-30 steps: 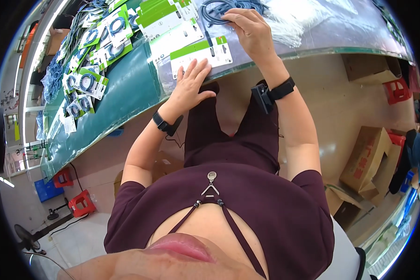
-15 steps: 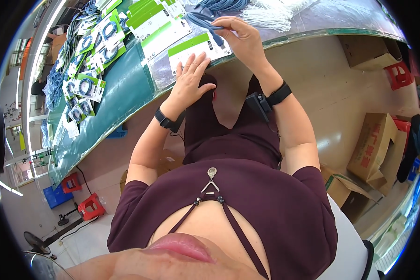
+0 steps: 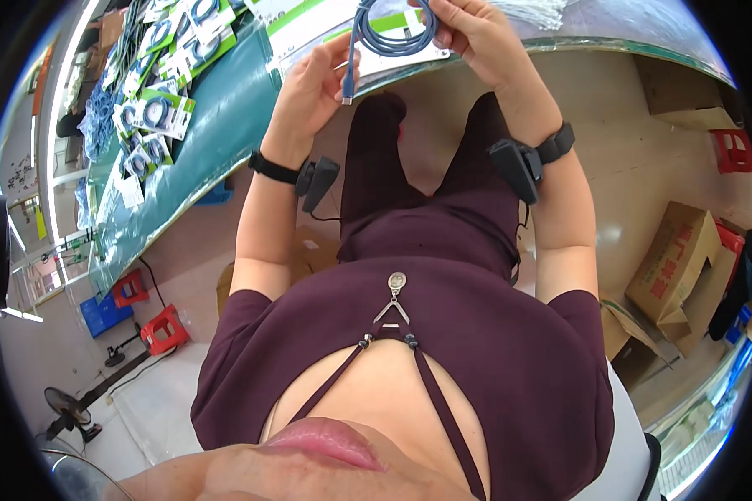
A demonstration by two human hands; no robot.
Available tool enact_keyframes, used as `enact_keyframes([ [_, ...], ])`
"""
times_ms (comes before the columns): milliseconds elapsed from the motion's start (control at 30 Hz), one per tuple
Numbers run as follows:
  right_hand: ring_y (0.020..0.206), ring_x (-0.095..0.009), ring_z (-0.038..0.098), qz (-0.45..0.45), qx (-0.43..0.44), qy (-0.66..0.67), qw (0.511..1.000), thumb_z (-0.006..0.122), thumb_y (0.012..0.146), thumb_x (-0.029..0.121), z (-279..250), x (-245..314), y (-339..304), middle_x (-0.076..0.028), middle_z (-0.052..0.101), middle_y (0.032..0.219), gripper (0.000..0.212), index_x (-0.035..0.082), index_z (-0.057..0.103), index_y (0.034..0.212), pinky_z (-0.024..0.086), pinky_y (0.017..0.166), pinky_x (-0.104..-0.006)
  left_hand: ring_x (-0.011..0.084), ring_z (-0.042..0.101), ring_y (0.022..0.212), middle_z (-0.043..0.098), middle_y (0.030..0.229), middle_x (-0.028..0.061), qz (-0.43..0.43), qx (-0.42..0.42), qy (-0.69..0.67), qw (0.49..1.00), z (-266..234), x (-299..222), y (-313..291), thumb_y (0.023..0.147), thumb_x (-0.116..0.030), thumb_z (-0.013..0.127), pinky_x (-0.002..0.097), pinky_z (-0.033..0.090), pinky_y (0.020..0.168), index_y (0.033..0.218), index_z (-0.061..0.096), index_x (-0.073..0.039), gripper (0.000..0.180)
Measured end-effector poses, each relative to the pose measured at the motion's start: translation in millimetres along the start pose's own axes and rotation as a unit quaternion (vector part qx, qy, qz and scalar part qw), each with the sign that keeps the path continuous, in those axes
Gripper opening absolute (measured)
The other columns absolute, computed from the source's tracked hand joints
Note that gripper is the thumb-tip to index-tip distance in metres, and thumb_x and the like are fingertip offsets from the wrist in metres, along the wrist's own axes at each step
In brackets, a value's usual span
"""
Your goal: The person packages a cable by threading a plastic tie through the cardboard backing and around the coiled cable, then pulls the tie tight. They turn the package over to inspect it, then pick up a new cable and backing to repeat the process.
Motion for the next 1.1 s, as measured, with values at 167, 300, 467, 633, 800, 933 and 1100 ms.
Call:
enact_keyframes([
  [167,0.056,-0.004,0.051,0.037,-0.005,0.049,0.998,0.056,0.097,0.022,11,-7,0,0.003,0.059,0.071,0.019,0.005,0.063,0.093,0.042,0.053,-0.0177,0.0053,0.051,0.063,0.059,0.076,0.0006,-0.048,0.087,-0.019,0.995,15,18,2,0.097,-0.022,0.056,0.0186,0.04,0.056,0.118,0.058,0.004,0.033],
  [300,0.055,-0.003,0.051,0.06,0.043,0.08,0.994,0.055,0.097,0.023,19,-14,-4,0.003,0.06,0.071,0.02,0.005,0.064,0.093,0.041,0.052,-0.017,0.0052,0.05,0.06,0.058,0.074,0.0007,-0.068,0.082,-0.031,0.994,7,32,7,0.096,-0.019,0.056,0.0183,0.038,0.053,0.113,0.06,0.002,0.027],
  [467,0.056,-0.003,0.05,0.071,0.003,0.079,0.994,0.056,0.097,0.024,19,-14,-8,0.003,0.059,0.071,0.02,0.006,0.064,0.093,0.041,0.052,-0.017,0.0055,0.051,0.06,0.059,0.074,0.0013,-0.055,0.099,-0.082,0.99,9,39,10,0.096,-0.016,0.056,0.0183,0.038,0.052,0.103,0.062,0.0,0.019],
  [633,0.057,-0.003,0.051,0.059,-0.048,-0.003,0.997,0.057,0.096,0.023,9,-15,-11,0.003,0.06,0.073,0.021,0.003,0.063,0.101,0.043,0.054,-0.0179,0.0071,0.053,0.061,0.06,0.076,0.0027,-0.041,0.105,-0.112,0.987,24,36,7,0.096,-0.015,0.056,0.0191,0.039,0.052,0.098,0.062,-0.001,0.015],
  [800,0.059,-0.004,0.051,-0.19,-0.11,-0.445,0.868,0.059,0.095,0.024,53,50,-42,0.003,0.059,0.076,0.029,0.001,0.061,0.111,0.043,0.055,-0.019,0.0114,0.058,0.064,0.062,0.08,0.0061,-0.02,0.057,-0.109,0.992,12,43,8,0.093,-0.012,0.06,0.0237,0.045,0.056,0.095,0.061,-0.002,0.01],
  [933,0.061,-0.003,0.05,-0.33,-0.081,-0.538,0.771,0.063,0.092,0.026,90,64,-59,0.004,0.059,0.075,0.032,0.002,0.061,0.113,0.04,0.055,-0.0187,0.0118,0.058,0.064,0.061,0.077,0.0053,-0.024,0.013,-0.163,0.986,4,55,8,0.093,-0.011,0.06,0.0243,0.046,0.056,0.094,0.06,-0.002,0.009],
  [1100,0.079,-0.012,0.055,-0.37,-0.058,-0.595,0.711,0.062,0.092,0.02,94,54,-73,-0.007,0.061,0.099,0.03,0.001,0.061,0.115,0.047,0.076,-0.0273,0.0123,0.059,0.064,0.06,0.076,0.0049,0.024,0.007,-0.182,0.983,7,42,3,0.092,-0.011,0.062,0.0248,0.046,0.054,0.092,0.06,-0.003,0.009],
])
Point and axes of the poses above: each hand's wrist, its own y-axis towards the middle knuckle, its own z-axis out of the palm, x = y × z, the point moved 10 cm from there along y, towards the middle knuckle
